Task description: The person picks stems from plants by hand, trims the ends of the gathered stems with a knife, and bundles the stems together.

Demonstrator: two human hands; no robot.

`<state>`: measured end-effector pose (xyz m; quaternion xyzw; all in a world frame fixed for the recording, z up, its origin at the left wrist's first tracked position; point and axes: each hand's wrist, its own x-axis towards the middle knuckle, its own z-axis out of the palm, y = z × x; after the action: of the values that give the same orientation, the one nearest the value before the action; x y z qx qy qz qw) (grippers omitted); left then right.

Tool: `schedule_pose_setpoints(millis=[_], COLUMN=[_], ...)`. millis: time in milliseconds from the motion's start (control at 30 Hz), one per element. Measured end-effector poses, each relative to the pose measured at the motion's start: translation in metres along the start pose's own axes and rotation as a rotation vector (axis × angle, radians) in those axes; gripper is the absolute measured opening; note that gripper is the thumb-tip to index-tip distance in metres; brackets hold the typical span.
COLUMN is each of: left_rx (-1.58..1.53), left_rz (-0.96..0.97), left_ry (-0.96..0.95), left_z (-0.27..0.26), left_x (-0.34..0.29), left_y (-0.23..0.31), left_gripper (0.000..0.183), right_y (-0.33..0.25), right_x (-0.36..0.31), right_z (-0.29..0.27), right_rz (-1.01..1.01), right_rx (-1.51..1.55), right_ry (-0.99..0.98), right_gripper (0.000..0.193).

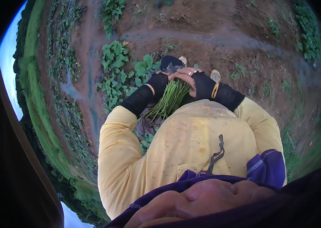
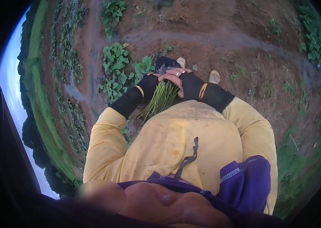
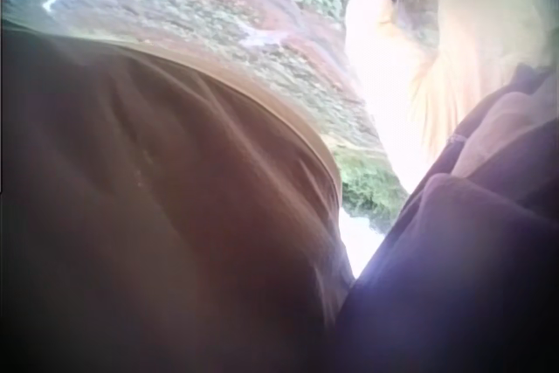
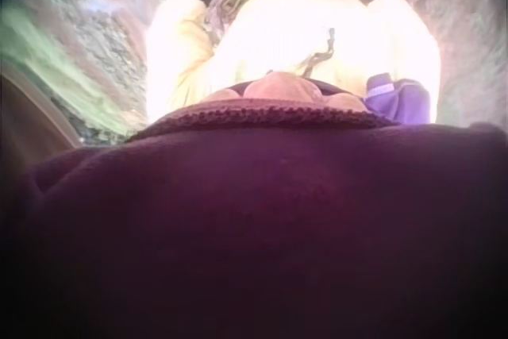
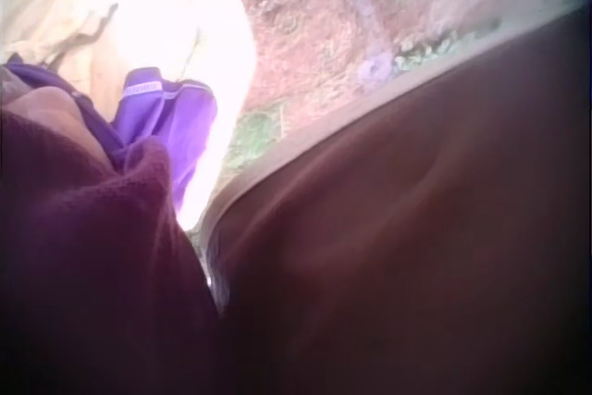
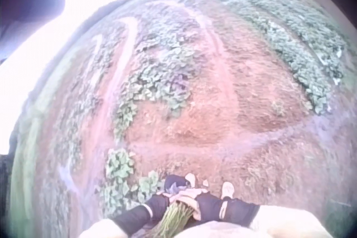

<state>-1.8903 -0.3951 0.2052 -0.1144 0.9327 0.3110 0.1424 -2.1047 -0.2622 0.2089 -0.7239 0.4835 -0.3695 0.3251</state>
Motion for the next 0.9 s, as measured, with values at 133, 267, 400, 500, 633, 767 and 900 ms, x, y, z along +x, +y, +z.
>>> schedule_pose_setpoints(millis=[133,267,400,500,633,767,900], left_rx=[0.161,0.238,0.621,0.440,0.252,0.119,0.166], left_rz=[-0.244,-0.288,0.034,0.059,-0.043,-0.213,-0.308], left_ry=[-0.247,-0.085,-0.041,-0.134,-0.119,-0.169,-0.234], left_z=[0.013,0.032,-0.005,0.003,0.032,0.063,0.073], left_x=[0.005,-0.010,0.001,0.004,-0.010,-0.011,-0.002], left_y=[-0.009,-0.025,0.003,-0.013,-0.037,-0.067,-0.071], left_gripper=[0.040,0.036,0.027,0.024,0.026,0.034,0.031], right_y=[0.057,0.063,0.063,0.069,0.065,0.069,0.060], right_x=[-0.019,-0.010,-0.016,-0.020,-0.018,-0.027,-0.031], right_z=[0.040,0.045,0.041,0.043,0.037,0.048,0.046], right_rz=[0.098,0.204,0.339,0.499,0.524,0.319,0.509], right_rx=[0.145,0.274,0.475,0.774,0.741,0.486,0.564], right_ry=[0.091,-0.231,-0.318,-0.333,-0.349,-0.188,-0.305], right_gripper=[0.071,0.052,0.034,0.028,0.020,0.017,0.022])
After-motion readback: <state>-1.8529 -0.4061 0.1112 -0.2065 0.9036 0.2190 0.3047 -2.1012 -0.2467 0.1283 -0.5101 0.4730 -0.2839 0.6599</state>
